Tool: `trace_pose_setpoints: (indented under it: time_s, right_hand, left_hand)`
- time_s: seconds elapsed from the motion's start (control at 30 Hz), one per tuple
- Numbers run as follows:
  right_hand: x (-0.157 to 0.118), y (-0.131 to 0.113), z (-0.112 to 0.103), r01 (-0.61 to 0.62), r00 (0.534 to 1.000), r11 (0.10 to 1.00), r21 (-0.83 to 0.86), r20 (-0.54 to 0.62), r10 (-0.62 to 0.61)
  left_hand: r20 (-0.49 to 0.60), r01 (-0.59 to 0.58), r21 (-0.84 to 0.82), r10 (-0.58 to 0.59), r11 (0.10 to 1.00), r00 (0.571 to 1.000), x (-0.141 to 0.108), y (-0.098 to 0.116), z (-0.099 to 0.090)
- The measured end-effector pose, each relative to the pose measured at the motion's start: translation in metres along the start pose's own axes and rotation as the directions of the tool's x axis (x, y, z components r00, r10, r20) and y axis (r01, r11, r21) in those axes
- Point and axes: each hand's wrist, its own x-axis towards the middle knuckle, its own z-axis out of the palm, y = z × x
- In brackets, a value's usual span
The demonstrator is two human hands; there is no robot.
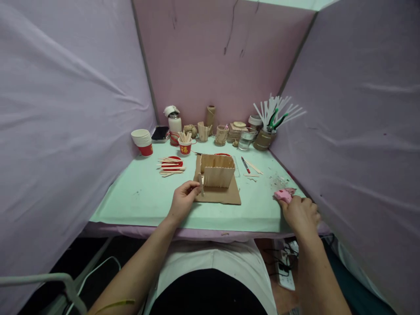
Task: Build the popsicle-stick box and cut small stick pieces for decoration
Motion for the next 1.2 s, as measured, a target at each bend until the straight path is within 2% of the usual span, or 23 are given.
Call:
trace_pose_setpoints:
  time_s: [0.07, 0.13, 0.17, 0.2, 0.23, 0.27, 0.33, 0.47, 0.67, 0.77, 0.93, 1.2]
  right_hand:
    - [-0.001, -0.015, -0.016, 0.024, 0.998, 0.996, 0.086, -0.06, -0.019]
    - [-0.002, -0.04, -0.039, 0.189, 0.976, 0.941, 0.281, -0.161, -0.148]
    - [-0.004, -0.056, -0.053, 0.316, 0.942, 0.862, 0.396, -0.237, -0.236]
    - [-0.005, -0.073, -0.067, 0.457, 0.889, 0.733, 0.503, -0.286, -0.358]
    - [-0.006, -0.091, -0.08, 0.544, 0.838, 0.61, 0.576, -0.327, -0.437]
    - [-0.007, -0.108, -0.091, 0.603, 0.793, 0.527, 0.599, -0.377, -0.478]
    - [-0.007, -0.141, -0.109, 0.684, 0.721, 0.45, 0.574, -0.44, -0.535]
    - [0.001, -0.181, -0.124, 0.731, 0.664, 0.45, 0.512, -0.385, -0.641]
    - [0.011, -0.199, -0.126, 0.787, 0.583, 0.469, 0.4, -0.236, -0.777]
    - [0.012, -0.203, -0.125, 0.79, 0.57, 0.46, 0.405, -0.213, -0.793]
    - [0.015, -0.208, -0.122, 0.82, 0.548, 0.453, 0.35, -0.251, -0.798]
    - [0.02, -0.215, -0.104, 0.836, 0.543, 0.467, 0.288, -0.319, -0.777]
  left_hand:
    - [0.015, -0.06, 0.07, 0.059, 0.996, 0.998, 0.002, 0.001, 0.001]
    - [0.024, -0.115, 0.125, 0.113, 0.986, 0.993, 0.003, 0.001, 0.003]
    - [0.027, -0.138, 0.151, 0.136, 0.979, 0.99, 0.004, 0.001, 0.004]
    - [0.027, -0.16, 0.176, 0.158, 0.971, 0.987, 0.005, 0.001, 0.005]
    - [0.025, -0.18, 0.198, 0.179, 0.964, 0.984, 0.006, 0.001, 0.006]
    - [0.023, -0.196, 0.216, 0.196, 0.956, 0.98, 0.006, 0.0, 0.006]
    - [0.011, -0.214, 0.238, 0.218, 0.947, 0.976, 0.008, -0.002, 0.006]
    - [-0.028, -0.195, 0.234, 0.207, 0.953, 0.978, 0.012, -0.005, 0.003]
    - [-0.055, -0.177, 0.207, 0.192, 0.962, 0.98, 0.014, -0.007, 0.001]
    - [-0.054, -0.178, 0.208, 0.193, 0.962, 0.98, 0.015, -0.008, 0.002]
    - [-0.065, -0.151, 0.222, 0.169, 0.963, 0.983, 0.016, -0.009, 0.001]
    - [-0.171, -0.091, 0.241, 0.134, 0.966, 0.976, 0.018, -0.017, -0.004]
